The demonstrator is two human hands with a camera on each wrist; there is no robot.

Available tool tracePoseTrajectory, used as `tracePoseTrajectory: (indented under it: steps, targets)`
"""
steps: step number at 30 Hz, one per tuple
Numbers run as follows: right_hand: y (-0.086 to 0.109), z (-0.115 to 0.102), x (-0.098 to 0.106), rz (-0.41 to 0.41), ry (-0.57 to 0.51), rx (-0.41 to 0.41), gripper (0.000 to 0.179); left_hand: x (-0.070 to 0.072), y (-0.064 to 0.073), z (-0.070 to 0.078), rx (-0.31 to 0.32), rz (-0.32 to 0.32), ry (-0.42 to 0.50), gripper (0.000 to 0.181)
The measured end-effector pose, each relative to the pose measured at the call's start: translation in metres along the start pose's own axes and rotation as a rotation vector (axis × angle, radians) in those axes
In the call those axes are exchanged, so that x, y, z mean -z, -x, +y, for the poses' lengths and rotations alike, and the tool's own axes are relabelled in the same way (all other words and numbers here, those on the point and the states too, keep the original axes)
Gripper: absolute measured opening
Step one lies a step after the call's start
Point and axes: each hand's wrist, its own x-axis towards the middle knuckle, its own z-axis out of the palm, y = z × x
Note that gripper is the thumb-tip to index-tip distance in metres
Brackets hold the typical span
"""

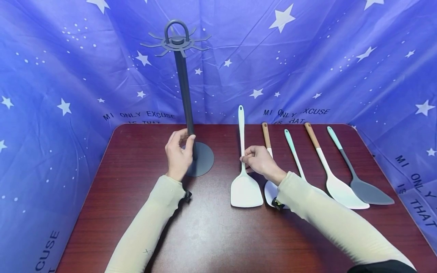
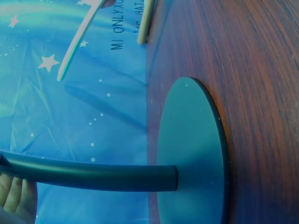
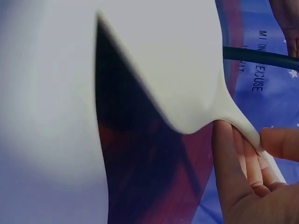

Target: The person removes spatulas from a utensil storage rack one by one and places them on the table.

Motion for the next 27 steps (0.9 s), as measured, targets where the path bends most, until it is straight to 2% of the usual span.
tracePoseTrajectory:
  steps: [6, 9, 17, 27]
  targets:
    - [-0.003, 0.001, 0.002, -0.01, 0.01, -0.045, 0.011, 0.002, -0.004, 0.024, -0.009, 0.011, 0.002, 0.014]
    - [-0.005, 0.001, 0.003, -0.018, 0.012, -0.072, 0.011, 0.004, -0.004, 0.032, -0.008, 0.013, -0.002, 0.013]
    - [-0.009, 0.001, 0.006, -0.04, 0.0, -0.147, 0.008, 0.005, -0.005, 0.036, -0.012, 0.008, 0.014, 0.014]
    - [-0.011, 0.0, 0.004, -0.093, -0.003, -0.179, 0.006, 0.005, -0.004, 0.035, -0.01, 0.009, 0.006, 0.014]
